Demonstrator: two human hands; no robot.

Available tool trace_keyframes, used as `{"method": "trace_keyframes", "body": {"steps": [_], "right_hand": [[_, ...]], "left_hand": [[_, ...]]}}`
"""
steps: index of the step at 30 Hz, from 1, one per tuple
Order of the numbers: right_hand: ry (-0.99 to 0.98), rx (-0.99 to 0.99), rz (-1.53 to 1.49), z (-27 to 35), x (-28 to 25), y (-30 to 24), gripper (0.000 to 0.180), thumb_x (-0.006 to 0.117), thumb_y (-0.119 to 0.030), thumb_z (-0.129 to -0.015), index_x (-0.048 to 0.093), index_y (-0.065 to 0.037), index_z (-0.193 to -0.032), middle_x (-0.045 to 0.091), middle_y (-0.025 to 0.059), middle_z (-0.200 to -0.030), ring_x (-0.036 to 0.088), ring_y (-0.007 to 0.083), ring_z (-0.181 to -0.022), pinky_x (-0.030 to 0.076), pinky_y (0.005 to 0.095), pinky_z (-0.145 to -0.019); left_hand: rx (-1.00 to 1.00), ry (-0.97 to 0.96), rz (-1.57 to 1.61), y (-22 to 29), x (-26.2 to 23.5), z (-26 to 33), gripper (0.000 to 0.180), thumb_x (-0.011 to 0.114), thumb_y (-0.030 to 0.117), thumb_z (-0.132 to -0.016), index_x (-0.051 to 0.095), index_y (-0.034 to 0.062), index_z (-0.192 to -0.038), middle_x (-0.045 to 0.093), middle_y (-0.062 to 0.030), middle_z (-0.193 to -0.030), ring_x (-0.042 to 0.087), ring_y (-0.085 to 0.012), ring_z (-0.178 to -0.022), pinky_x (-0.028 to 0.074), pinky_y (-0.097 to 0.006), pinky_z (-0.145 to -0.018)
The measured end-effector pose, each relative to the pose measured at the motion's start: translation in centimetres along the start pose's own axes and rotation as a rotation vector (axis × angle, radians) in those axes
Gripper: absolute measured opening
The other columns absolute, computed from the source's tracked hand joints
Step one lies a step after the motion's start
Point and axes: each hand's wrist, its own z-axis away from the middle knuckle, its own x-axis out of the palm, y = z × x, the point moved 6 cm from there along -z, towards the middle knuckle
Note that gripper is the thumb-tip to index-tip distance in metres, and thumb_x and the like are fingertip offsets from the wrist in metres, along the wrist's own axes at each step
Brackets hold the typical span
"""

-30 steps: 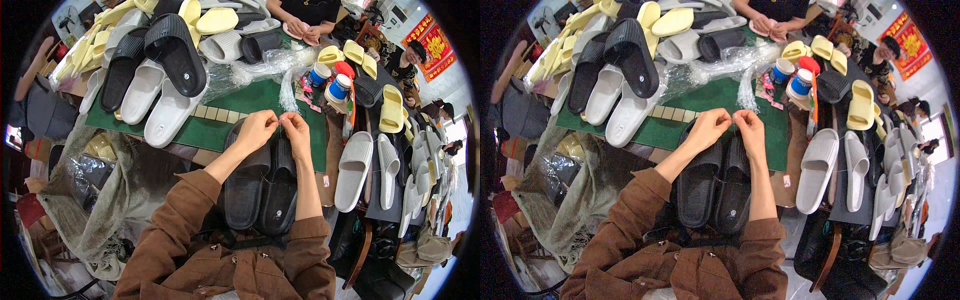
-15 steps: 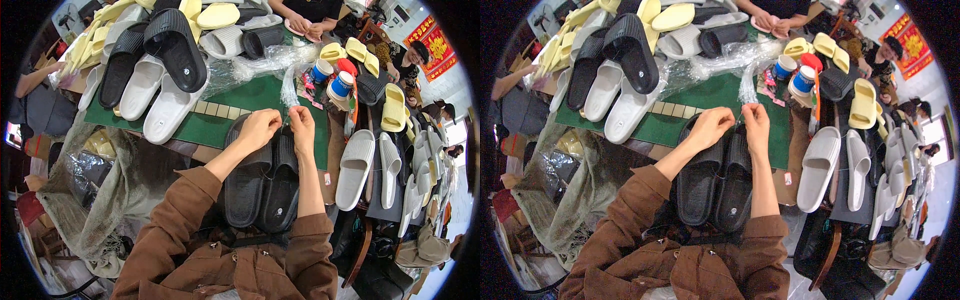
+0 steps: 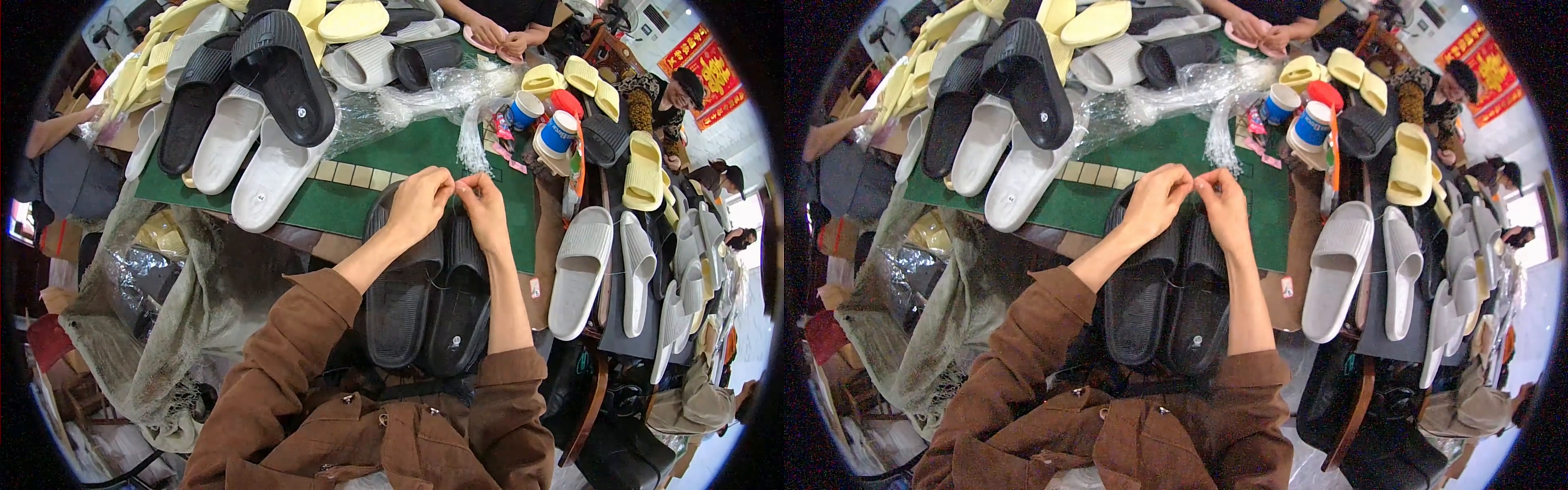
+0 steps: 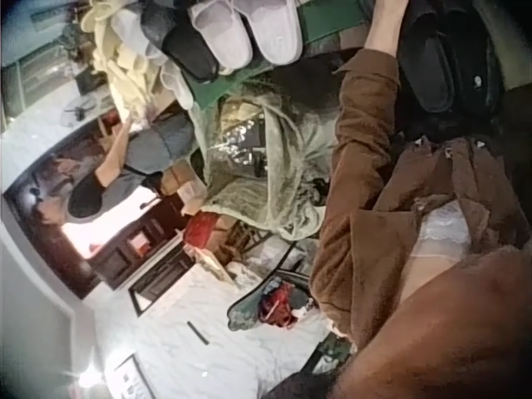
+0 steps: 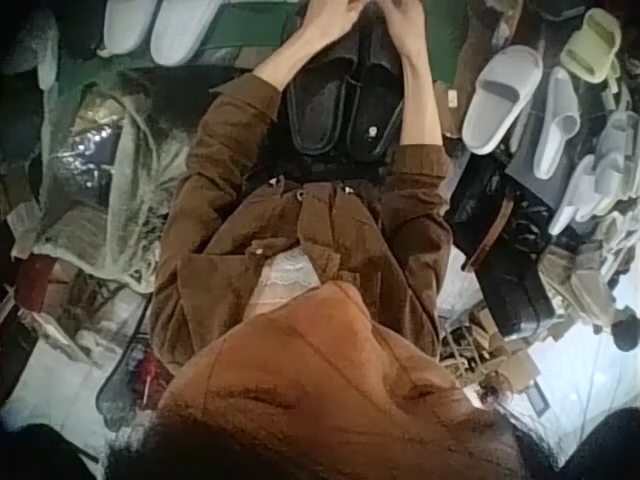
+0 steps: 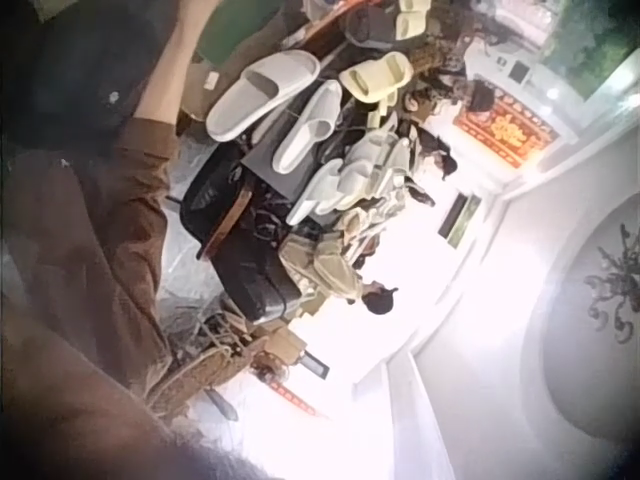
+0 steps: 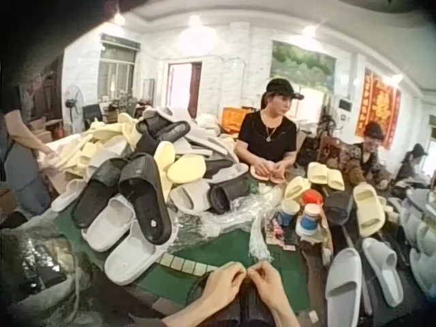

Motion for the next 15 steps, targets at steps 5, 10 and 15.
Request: {"method": "trace_keyframes", "body": {"steps": [5,10,15], "right_hand": [[-0.036,0.063,-0.067,-0.12,0.04,0.37,0.012,0.061,-0.012,-0.088,0.06,0.001,-0.089,0.06,0.0019,-0.079,0.051,0.0094,-0.075,0.042,0.0245,-0.069],[-0.019,0.074,-0.087,-0.11,0.13,0.51,0.014,0.061,-0.014,-0.088,0.061,0.0,-0.09,0.06,0.0015,-0.079,0.05,0.0088,-0.073,0.042,0.0244,-0.068],[-0.005,0.098,-0.201,-0.04,0.08,0.78,0.016,0.062,-0.016,-0.088,0.062,0.0,-0.088,0.06,0.0006,-0.079,0.049,0.0076,-0.071,0.041,0.0234,-0.065]], "left_hand": [[-0.019,-0.006,-0.015,-0.11,0.08,-0.01,0.005,0.06,0.006,-0.081,0.057,0.0017,-0.081,0.06,-0.0147,-0.079,0.06,-0.0358,-0.074,0.046,-0.042,-0.063],[-0.009,0.015,-0.011,-0.19,0.05,-0.25,0.005,0.06,0.006,-0.081,0.057,0.0017,-0.082,0.061,-0.0152,-0.079,0.061,-0.0361,-0.074,0.046,-0.043,-0.063],[-0.006,-0.009,0.024,-0.32,0.08,-0.32,0.005,0.06,0.007,-0.081,0.058,0.0021,-0.082,0.061,-0.0154,-0.079,0.06,-0.0367,-0.074,0.047,-0.044,-0.063]]}}
